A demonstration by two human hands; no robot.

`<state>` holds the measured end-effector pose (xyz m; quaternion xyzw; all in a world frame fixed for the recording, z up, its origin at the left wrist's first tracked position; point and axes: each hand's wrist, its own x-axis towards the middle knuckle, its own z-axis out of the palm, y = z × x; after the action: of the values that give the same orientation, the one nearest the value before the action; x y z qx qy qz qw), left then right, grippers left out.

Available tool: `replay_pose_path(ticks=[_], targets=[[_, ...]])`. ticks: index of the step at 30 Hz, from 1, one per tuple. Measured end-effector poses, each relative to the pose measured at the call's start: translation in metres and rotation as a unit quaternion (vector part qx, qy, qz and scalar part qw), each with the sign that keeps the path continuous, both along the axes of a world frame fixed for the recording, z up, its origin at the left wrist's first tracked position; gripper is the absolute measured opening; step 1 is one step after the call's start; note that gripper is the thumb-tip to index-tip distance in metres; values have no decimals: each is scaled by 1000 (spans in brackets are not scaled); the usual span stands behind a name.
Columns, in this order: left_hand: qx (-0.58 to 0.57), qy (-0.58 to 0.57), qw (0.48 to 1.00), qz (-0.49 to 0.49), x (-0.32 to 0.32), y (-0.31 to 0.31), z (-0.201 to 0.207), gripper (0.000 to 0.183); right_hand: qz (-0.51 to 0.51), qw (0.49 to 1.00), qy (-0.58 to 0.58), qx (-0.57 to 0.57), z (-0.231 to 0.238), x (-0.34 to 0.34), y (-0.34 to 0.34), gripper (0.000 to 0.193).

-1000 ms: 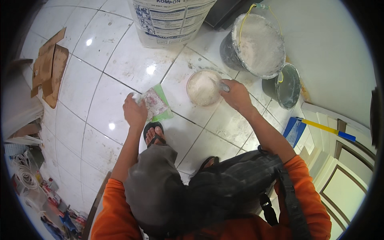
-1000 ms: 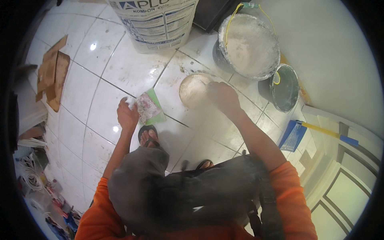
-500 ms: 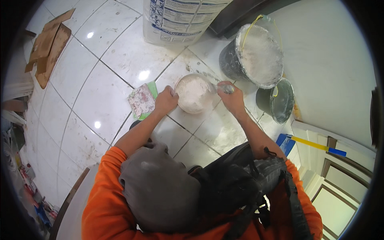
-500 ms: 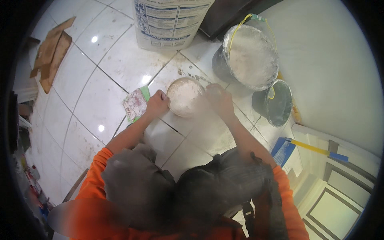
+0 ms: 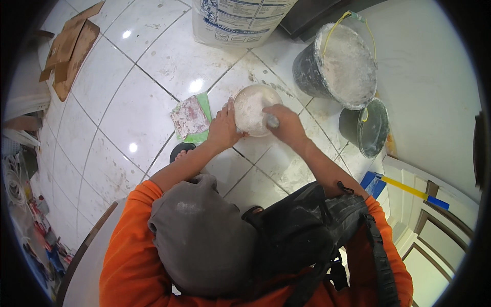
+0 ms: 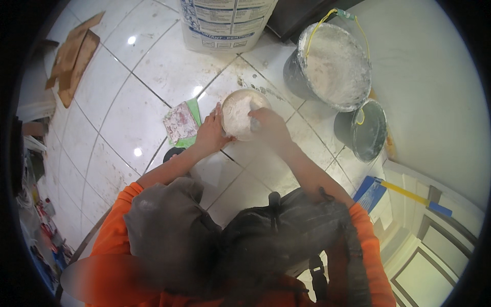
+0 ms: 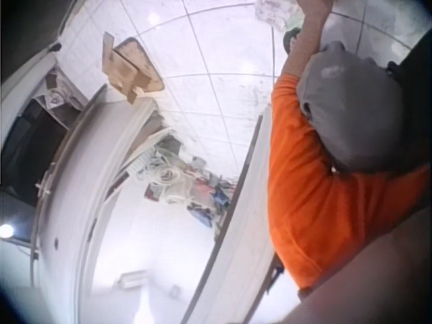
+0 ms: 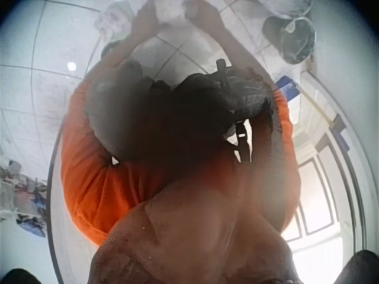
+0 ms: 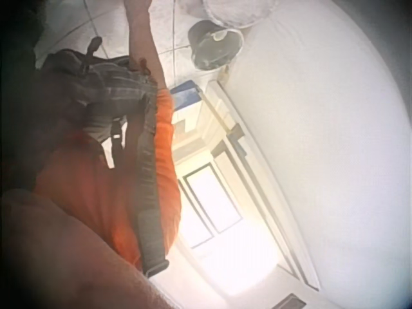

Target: The person scoops white powder from a bag into a bucket, then uses a trowel to mix the contents. They transfer some mixture between buckets and continue stirring.

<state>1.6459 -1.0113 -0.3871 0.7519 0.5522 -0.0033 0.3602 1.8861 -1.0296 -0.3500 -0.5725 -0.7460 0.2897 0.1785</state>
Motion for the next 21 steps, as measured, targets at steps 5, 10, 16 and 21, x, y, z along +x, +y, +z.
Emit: replay_pose_path(ticks=[5, 10, 16, 21], targets=[[14, -20, 1000, 12, -3, -2, -7, 132, 51, 996, -62, -43, 12, -9, -11, 43], [72, -64, 995, 37, -3, -13, -3, 126, -108, 989, 89, -58, 30, 4, 17, 33], [134, -47, 990, 4, -4, -19, -14, 117, 9, 997, 46, -60, 28, -6, 49, 35], [119, -14, 993, -14, 0, -21, -19, 117, 119, 992, -34, -27, 13, -21, 10, 37]])
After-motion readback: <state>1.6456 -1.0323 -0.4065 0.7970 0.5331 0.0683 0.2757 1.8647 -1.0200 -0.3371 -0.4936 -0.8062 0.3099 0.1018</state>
